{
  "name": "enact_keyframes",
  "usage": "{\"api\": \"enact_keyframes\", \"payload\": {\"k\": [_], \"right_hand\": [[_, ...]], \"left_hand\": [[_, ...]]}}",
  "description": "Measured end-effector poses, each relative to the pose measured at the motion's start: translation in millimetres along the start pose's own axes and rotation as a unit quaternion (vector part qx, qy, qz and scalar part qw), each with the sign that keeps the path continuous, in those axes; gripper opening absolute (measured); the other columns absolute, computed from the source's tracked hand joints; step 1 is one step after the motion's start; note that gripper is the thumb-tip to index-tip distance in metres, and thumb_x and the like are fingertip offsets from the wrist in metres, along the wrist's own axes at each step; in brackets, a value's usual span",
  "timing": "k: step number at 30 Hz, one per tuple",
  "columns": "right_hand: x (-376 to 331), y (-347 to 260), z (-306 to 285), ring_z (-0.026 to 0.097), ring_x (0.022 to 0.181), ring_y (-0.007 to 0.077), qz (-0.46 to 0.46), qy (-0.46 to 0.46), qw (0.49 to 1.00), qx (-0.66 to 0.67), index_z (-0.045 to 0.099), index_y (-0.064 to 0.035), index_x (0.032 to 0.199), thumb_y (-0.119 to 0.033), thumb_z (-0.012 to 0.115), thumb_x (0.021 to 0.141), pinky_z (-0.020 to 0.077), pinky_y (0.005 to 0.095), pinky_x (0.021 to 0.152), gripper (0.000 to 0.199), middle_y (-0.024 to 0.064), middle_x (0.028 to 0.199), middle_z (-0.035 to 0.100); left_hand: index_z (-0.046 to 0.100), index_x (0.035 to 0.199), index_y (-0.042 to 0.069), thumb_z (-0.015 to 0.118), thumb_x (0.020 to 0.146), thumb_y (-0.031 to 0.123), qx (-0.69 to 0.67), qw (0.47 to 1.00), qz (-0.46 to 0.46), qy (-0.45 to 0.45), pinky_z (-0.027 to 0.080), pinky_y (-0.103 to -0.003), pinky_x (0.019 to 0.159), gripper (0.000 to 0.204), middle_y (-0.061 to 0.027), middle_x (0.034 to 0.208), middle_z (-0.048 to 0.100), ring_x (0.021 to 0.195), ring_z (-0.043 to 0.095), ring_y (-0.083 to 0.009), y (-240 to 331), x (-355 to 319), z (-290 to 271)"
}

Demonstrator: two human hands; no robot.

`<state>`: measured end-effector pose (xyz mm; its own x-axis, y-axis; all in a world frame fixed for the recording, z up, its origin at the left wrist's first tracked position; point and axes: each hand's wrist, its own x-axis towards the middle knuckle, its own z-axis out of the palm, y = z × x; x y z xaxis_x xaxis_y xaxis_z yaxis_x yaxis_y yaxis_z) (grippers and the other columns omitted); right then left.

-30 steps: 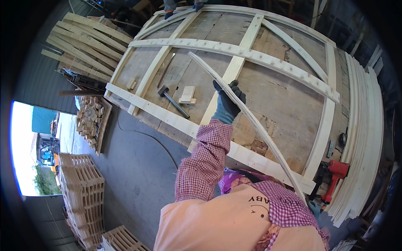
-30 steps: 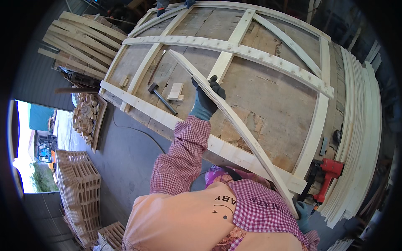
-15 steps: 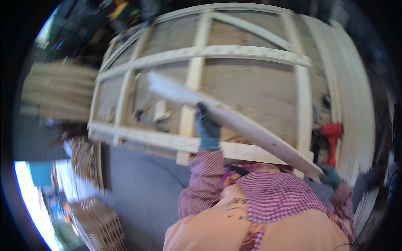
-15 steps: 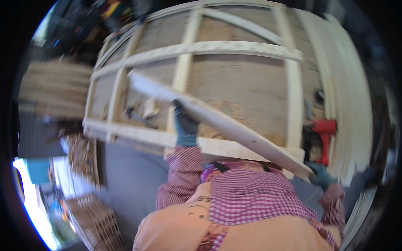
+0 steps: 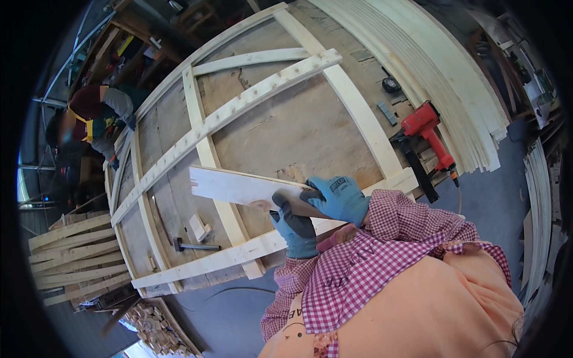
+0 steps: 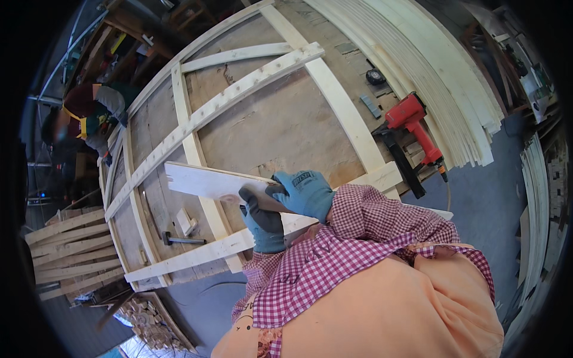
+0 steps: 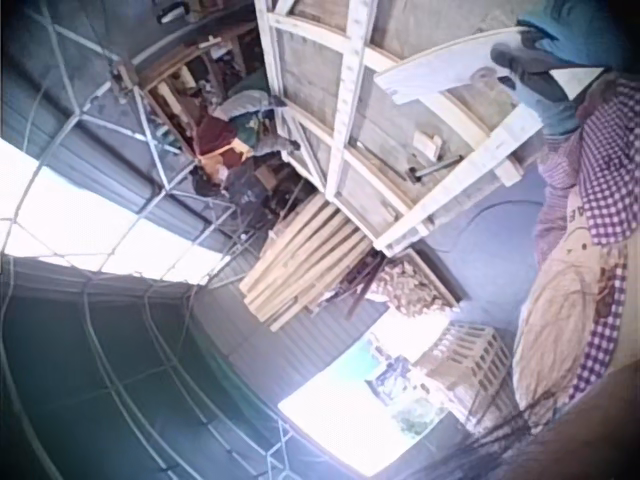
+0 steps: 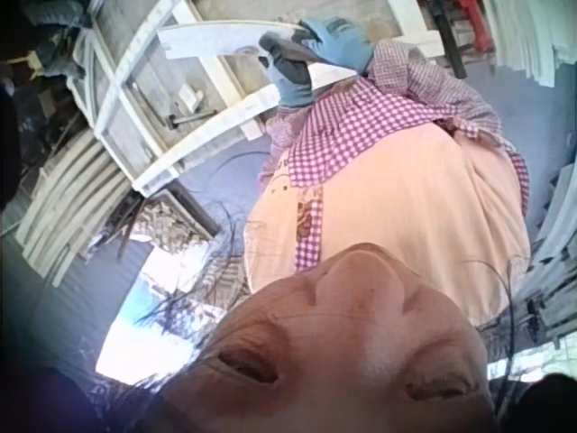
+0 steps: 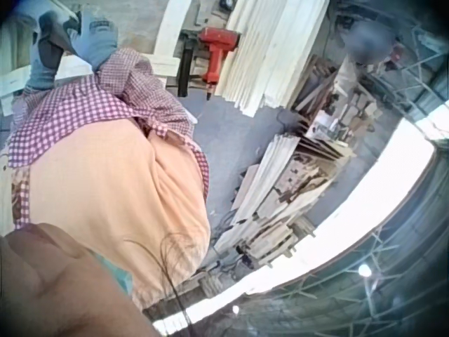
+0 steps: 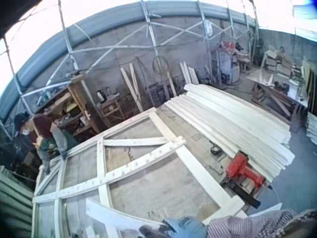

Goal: The person assembles a wooden frame by placing small wooden blocks at intersections and securing them with a red nail gun. The person repeatedly positions blocks and fastens them to the frame structure.

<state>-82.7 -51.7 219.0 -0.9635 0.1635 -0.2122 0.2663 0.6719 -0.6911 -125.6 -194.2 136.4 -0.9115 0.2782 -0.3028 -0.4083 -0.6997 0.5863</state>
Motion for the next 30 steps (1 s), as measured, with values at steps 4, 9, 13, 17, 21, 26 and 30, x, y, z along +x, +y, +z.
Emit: {"api": "enact_keyframes", "payload": {"k": [4,9,13,17,21,26,30], "right_hand": [[-1,-6,17,0.066,0.078,0.0354,0.010,-0.023,0.999,-0.026,0.057,-0.0097,0.112,-0.044,0.051,0.094,0.0515,0.0437,0.068,0.039,0.0177,0.086,0.068],[-12,-20,15,0.066,0.079,0.0343,-0.056,-0.008,0.998,0.029,0.058,-0.0083,0.115,-0.034,0.057,0.091,0.0513,0.0421,0.066,0.035,0.0166,0.090,0.068],[-22,-25,31,0.065,0.078,0.0328,-0.138,0.041,0.989,-0.035,0.057,-0.0064,0.122,-0.025,0.066,0.085,0.0511,0.0409,0.066,0.042,0.0164,0.092,0.067],[-32,-42,38,0.064,0.076,0.0251,-0.216,0.045,0.960,-0.169,0.056,-0.0081,0.125,-0.019,0.067,0.081,0.0513,0.0373,0.064,0.047,0.0114,0.099,0.067],[-33,-39,45,0.066,0.078,0.0226,-0.249,0.043,0.947,-0.198,0.056,-0.0070,0.126,-0.019,0.065,0.081,0.0527,0.0345,0.064,0.048,0.0093,0.101,0.067],[-30,-34,50,0.066,0.075,0.0217,-0.256,0.032,0.947,-0.190,0.057,-0.0082,0.125,-0.019,0.059,0.086,0.0528,0.0340,0.061,0.041,0.0090,0.094,0.067],[-30,-31,57,0.066,0.072,0.0219,-0.247,0.005,0.945,-0.214,0.059,-0.0087,0.123,-0.022,0.059,0.087,0.0522,0.0344,0.060,0.039,0.0085,0.091,0.067]], "left_hand": [[0.046,0.124,0.005,0.054,0.097,0.039,0.083,0.994,0.011,0.065,0.054,-0.034,0.081,0.044,-0.0093,0.111,0.057,0.097,0.060,-0.0214,9,-9,-4],[0.048,0.122,0.008,0.059,0.094,0.040,-0.044,0.998,-0.049,0.021,0.053,-0.036,0.082,0.044,-0.0071,0.108,0.058,0.097,0.059,-0.0220,-1,-2,-55],[0.044,0.133,0.012,0.062,0.090,0.046,-0.112,0.994,0.005,-0.002,0.049,-0.040,0.091,0.058,-0.0062,0.106,0.059,0.098,0.059,-0.0215,16,-14,-10],[0.049,0.129,0.013,0.052,0.097,0.035,-0.187,0.981,0.012,-0.048,0.038,-0.046,0.110,0.040,-0.0025,0.099,0.067,0.096,0.065,-0.0208,-1,-15,-13],[0.059,0.103,0.013,0.050,0.096,0.040,-0.284,0.953,-0.001,-0.107,0.036,-0.048,0.110,0.030,-0.0044,0.085,0.068,0.089,0.066,-0.0211,-14,-17,-24],[0.055,0.095,0.013,0.049,0.093,0.055,-0.253,0.967,-0.025,0.005,0.045,-0.043,0.101,0.042,-0.0018,0.073,0.061,0.073,0.062,-0.0172,-10,-24,-32],[0.058,0.098,0.011,0.046,0.095,0.054,-0.220,0.973,-0.019,0.061,0.044,-0.045,0.102,0.044,-0.0044,0.075,0.063,0.073,0.063,-0.0198,-9,-30,-34]]}}
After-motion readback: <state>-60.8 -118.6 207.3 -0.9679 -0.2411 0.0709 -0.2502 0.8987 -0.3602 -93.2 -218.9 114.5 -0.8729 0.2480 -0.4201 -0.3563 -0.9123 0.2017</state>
